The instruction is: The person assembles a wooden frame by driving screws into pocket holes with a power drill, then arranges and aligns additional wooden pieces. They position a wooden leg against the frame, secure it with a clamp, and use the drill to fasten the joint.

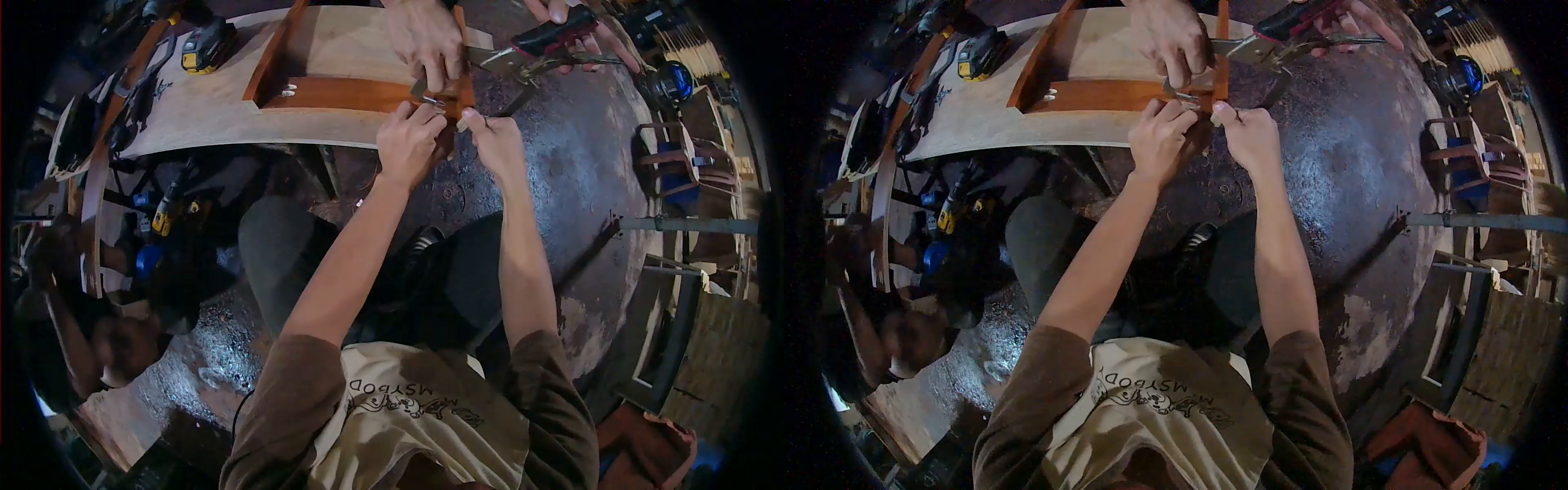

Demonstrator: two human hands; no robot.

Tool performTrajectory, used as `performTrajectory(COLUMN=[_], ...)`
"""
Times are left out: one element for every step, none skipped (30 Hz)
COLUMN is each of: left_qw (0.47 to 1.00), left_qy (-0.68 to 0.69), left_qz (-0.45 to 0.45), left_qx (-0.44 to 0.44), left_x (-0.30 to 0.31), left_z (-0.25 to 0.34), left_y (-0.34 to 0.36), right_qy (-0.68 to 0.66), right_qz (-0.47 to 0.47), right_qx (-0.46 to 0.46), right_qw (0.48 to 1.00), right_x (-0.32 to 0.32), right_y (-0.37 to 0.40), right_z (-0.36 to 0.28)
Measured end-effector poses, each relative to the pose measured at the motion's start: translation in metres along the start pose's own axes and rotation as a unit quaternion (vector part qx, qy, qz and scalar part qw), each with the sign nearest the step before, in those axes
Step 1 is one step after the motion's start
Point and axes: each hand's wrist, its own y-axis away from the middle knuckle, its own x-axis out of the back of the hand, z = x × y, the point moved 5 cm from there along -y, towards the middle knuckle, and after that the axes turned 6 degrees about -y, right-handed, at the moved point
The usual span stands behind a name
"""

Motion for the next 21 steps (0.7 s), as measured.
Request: performTrajectory(left_qw=[1.0, 1.0, 1.0, 1.0, 1.0, 1.0, 1.0, 1.0, 1.0, 1.0, 1.0, 0.999, 0.999, 0.999, 0.999, 0.999, 0.999, 0.999, 0.999, 0.999, 1.0], left_qy=[0.0, 0.007, 0.015, 0.014, 0.014, 0.013, 0.013, 0.005, -0.002, -0.004, 0.009, 0.023, 0.023, 0.026, 0.029, 0.028, 0.031, 0.033, 0.033, 0.025, 0.018], left_qz=[0.0, 0.006, 0.013, 0.012, 0.01, 0.008, 0.007, 0.003, -0.001, -0.001, 0.016, 0.032, 0.031, 0.034, 0.037, 0.037, 0.037, 0.037, 0.037, 0.03, 0.024], left_qx=[0.0, -0.001, -0.002, -0.002, -0.004, -0.005, -0.004, -0.008, -0.011, -0.008, -0.01, -0.013, -0.011, -0.007, -0.003, -0.001, -0.003, -0.006, -0.005, -0.005, -0.005], left_x=[0.0, 0.0, 0.0, -0.001, -0.001, 0.0, 0.001, 0.003, 0.003, 0.002, 0.001, 0.001, 0.001, 0.001, 0.001, 0.001, 0.001, 0.0, -0.002, -0.004, -0.005], left_z=[0.0, 0.0, -0.001, -0.001, -0.001, -0.001, -0.001, 0.0, -0.001, -0.003, -0.005, -0.004, -0.004, -0.003, -0.004, -0.004, -0.005, -0.005, -0.006, -0.007, -0.007], left_y=[0.0, 0.0, 0.0, -0.001, -0.001, -0.001, -0.002, -0.002, -0.001, -0.001, -0.001, -0.001, -0.001, -0.001, -0.001, -0.001, -0.001, 0.0, 0.001, 0.001, 0.001], right_qy=[-0.005, -0.01, -0.011, -0.009, -0.008, -0.009, -0.006, -0.003, -0.003, -0.01, -0.017, -0.016, 0.008, 0.032, 0.033, 0.012, -0.008, -0.008, -0.016, -0.024, -0.024], right_qz=[-0.01, -0.021, -0.021, -0.019, -0.018, -0.019, -0.018, -0.019, -0.021, -0.021, -0.02, -0.022, -0.034, -0.045, -0.047, -0.043, -0.038, -0.039, -0.043, -0.045, -0.045], right_qx=[0.005, 0.01, 0.01, 0.017, 0.023, 0.023, 0.02, 0.017, 0.018, 0.03, 0.043, 0.043, 0.024, 0.006, 0.006, 0.023, 0.04, 0.04, 0.025, 0.01, 0.01], right_qw=[1.0, 1.0, 1.0, 1.0, 1.0, 1.0, 1.0, 1.0, 1.0, 0.999, 0.999, 0.999, 0.999, 0.998, 0.998, 0.999, 0.998, 0.998, 0.999, 0.999, 0.999], right_x=[0.0, -0.001, -0.002, -0.002, -0.002, -0.003, -0.002, -0.002, -0.002, -0.002, -0.002, -0.002, -0.002, -0.003, -0.003, -0.003, -0.003, -0.003, -0.003, -0.003, -0.003], right_y=[-0.001, -0.002, -0.003, -0.003, -0.002, -0.002, -0.002, -0.001, 0.001, 0.002, 0.003, 0.001, -0.002, -0.004, -0.004, -0.004, -0.003, -0.004, -0.006, -0.007, -0.006], right_z=[0.001, 0.001, 0.001, 0.0, -0.001, 0.0, -0.001, -0.002, -0.004, -0.007, -0.009, -0.008, -0.004, -0.002, -0.001, -0.003, -0.003, -0.002, 0.001, 0.004, 0.002])
